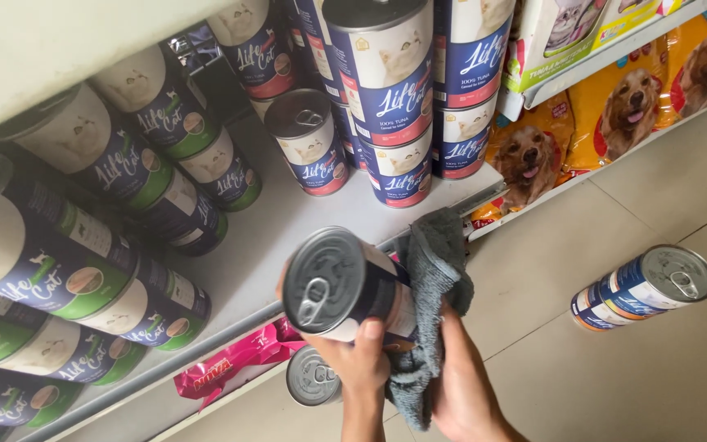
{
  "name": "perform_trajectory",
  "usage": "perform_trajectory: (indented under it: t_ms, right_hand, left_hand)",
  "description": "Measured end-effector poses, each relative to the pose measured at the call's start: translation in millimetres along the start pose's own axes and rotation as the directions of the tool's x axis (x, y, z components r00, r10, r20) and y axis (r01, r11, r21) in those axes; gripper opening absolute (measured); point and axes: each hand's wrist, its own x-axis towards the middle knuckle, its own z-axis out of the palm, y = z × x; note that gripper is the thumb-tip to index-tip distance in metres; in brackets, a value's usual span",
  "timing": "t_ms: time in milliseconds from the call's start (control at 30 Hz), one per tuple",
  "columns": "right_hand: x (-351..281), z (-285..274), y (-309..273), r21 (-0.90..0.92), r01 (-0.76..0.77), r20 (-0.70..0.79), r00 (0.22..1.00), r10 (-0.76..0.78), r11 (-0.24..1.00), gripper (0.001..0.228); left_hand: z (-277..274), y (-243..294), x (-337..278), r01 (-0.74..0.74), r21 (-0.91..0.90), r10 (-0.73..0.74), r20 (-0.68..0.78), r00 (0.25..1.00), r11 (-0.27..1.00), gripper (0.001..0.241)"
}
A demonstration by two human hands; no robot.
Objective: Wiping down canned pet food with a rag and organizing them on a grocery store shelf.
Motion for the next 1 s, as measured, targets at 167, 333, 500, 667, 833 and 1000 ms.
perform_trajectory:
  t_ms: [167,333,500,667,833,1000]
  right_hand:
    - [9.4,4.2,-17.8,0.031,0.172,-0.029,0.985,-0.171,0.985,0.058]
    - [13.8,-1.1,-29.6,-0.011,0.372,-0.014,0.928,-0.372,0.928,0.055]
    - [20.6,-4.4,-36.5,0.049,0.380,-0.125,0.920,-0.371,0.924,0.050]
    - [18.1,-1.7,-40.1,0.026,0.553,-0.030,0.833,-0.552,0.833,0.038]
    - [72.6,-112.4,16.4,-0.565,0.750,0.126,0.491,-0.862,0.344,0.029]
    - [93.3,-154.0,36.9,-0.662,0.647,0.459,0.749,-0.479,0.377,0.019]
  left_hand:
    - [11.6,9.2,-10.4,0.105,-0.093,-0.090,0.155,0.984,0.990,0.115]
    - [26.3,11.6,-20.9,0.133,-0.222,-0.060,0.307,0.950,0.966,0.115]
    - [38.9,4.9,-29.0,0.225,-0.287,-0.152,0.254,0.955,0.931,0.103]
    - [48.5,31.9,-2.1,0.346,-0.131,-0.318,0.196,0.928,0.929,0.079]
    - [42.1,22.4,23.6,0.554,-0.379,-0.494,0.252,0.832,0.741,0.079]
    - [43.8,77.1,58.8,0.766,-0.512,-0.767,0.280,0.578,0.390,0.066]
